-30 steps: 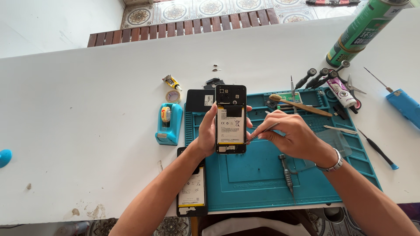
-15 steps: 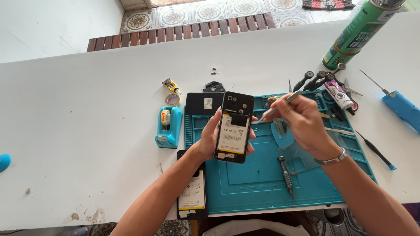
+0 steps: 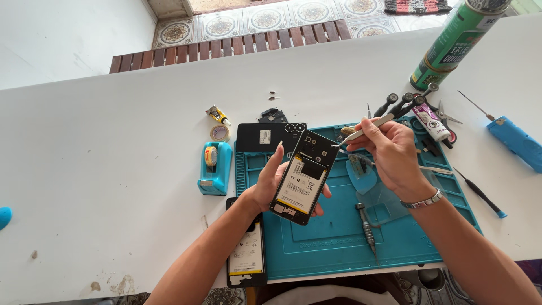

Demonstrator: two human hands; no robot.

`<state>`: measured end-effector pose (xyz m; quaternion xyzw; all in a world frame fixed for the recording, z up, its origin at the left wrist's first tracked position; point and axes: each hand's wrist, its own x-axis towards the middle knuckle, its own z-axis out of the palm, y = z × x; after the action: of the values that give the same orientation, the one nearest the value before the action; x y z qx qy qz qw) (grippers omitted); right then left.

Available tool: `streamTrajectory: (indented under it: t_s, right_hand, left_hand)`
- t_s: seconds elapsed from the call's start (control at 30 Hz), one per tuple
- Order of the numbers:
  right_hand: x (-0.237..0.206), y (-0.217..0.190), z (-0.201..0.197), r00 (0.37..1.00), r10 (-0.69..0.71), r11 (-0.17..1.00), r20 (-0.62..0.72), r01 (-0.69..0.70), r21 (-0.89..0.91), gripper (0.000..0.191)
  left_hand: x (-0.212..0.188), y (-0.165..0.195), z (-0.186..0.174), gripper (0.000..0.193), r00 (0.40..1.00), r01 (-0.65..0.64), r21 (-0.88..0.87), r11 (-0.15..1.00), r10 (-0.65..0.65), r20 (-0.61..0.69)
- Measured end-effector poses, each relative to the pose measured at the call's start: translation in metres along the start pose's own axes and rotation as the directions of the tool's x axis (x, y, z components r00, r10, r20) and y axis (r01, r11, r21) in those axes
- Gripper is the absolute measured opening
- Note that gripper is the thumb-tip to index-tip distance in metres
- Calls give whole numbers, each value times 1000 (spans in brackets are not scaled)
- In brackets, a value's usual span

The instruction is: The person uses tweezers to remove small screws and components from a disassembled smartphone. They place the screws on a blue mat and continue to manipulate internal parts of the phone.

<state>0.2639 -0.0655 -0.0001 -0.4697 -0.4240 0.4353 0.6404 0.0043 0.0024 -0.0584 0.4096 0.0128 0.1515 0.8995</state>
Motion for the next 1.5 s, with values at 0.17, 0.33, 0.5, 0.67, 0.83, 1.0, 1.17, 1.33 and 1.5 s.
streamTrajectory:
  t_s: [0.17, 0.33, 0.5, 0.67, 0.83, 1.0, 1.17, 1.33, 1.5]
  right_hand:
    - [0, 1, 2, 1000, 10, 999, -16, -10, -33, 24]
    - [0, -1, 4, 999, -28, 997, -22, 27, -75, 24]
    - [-1, -1, 5, 999, -45, 994, -26, 42, -101, 24]
    - [-1, -1, 7, 996, -84, 984, -36, 77, -158, 22]
    - [-5, -2, 10, 981, -193, 938, -32, 175, -299, 22]
    - [-12, -1, 14, 914, -399, 833, 71, 394, -387, 23]
    - [-15, -2, 15, 901, -423, 759, 97, 410, -506, 22]
    - [-16, -4, 16, 909, -406, 729, 92, 384, -567, 22]
    - [-16, -7, 16, 913, -391, 652, 117, 364, -666, 21]
  left_hand:
    - [1, 0, 1, 97, 1000, 2, 32, 999, -1, -17]
    - [2, 1, 1, 98, 1000, -2, 40, 999, 3, -17]
    - [1, 1, 2, 98, 1000, -3, 52, 999, 4, -24]
    - [2, 1, 3, 97, 1000, -9, 48, 999, 10, -26]
    - [1, 1, 3, 99, 999, 1, 35, 999, 1, -44]
    - [1, 1, 2, 99, 999, -4, -6, 1000, 4, -40]
    - [2, 1, 0, 100, 1000, -14, -19, 1000, 13, -22]
    - [2, -1, -2, 98, 1000, -19, -11, 1000, 19, -15]
    - [2, -2, -3, 96, 1000, -4, -24, 1000, 3, -22]
